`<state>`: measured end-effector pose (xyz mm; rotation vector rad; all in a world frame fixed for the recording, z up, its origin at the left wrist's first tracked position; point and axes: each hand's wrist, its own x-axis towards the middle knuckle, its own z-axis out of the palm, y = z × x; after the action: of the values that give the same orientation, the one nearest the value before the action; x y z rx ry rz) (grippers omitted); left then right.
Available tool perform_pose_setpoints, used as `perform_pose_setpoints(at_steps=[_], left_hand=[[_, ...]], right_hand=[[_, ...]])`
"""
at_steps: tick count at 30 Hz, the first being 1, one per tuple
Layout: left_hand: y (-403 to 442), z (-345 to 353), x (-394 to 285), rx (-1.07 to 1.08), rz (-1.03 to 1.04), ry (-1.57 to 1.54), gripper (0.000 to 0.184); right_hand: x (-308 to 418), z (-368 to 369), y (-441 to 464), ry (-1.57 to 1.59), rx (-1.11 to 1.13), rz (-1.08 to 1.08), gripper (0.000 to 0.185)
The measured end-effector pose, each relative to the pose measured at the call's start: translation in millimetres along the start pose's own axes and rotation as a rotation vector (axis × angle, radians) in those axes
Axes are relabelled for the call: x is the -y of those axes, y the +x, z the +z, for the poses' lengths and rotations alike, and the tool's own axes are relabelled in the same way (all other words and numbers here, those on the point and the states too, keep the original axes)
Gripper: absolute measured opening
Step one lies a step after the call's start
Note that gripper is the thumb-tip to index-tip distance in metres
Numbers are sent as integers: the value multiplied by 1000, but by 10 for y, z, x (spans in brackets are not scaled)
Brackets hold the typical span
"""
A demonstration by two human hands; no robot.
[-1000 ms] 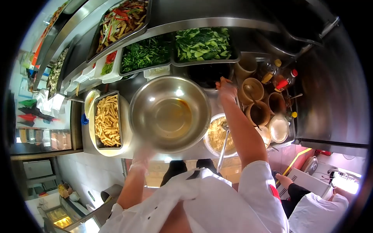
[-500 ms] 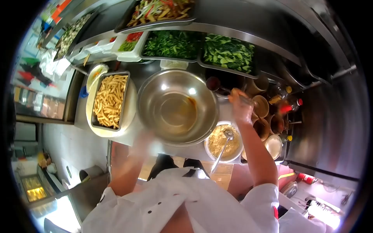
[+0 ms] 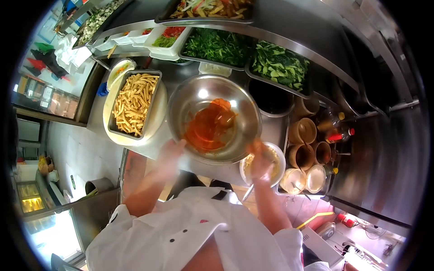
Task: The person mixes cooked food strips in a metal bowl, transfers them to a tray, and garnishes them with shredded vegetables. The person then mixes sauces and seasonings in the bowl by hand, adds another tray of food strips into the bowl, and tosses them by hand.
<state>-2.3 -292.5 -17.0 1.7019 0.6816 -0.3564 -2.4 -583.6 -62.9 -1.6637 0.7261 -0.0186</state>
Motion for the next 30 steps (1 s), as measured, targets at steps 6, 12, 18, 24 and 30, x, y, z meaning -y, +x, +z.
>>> perform_pose_setpoints(at_steps=[6,12,18,24,30], left_hand=[[589,-26,895,41,356,48,27],[667,0,944,88,310,-59,20],[544,16,816,68,269,-72,19],[280,39,421,49,85,-100,22],[25,54,64,15,-14,-151,29]], right_hand=[[-274,-167,1456,114,-113,-500,29],[-375,-85,1954,-140,-169,-558,29],[-502,-366,2313,-388,-283,-578,26],[490,-365,1244,142,-130,-167,26],[90,-294,403,-348,274,-1316,30]])
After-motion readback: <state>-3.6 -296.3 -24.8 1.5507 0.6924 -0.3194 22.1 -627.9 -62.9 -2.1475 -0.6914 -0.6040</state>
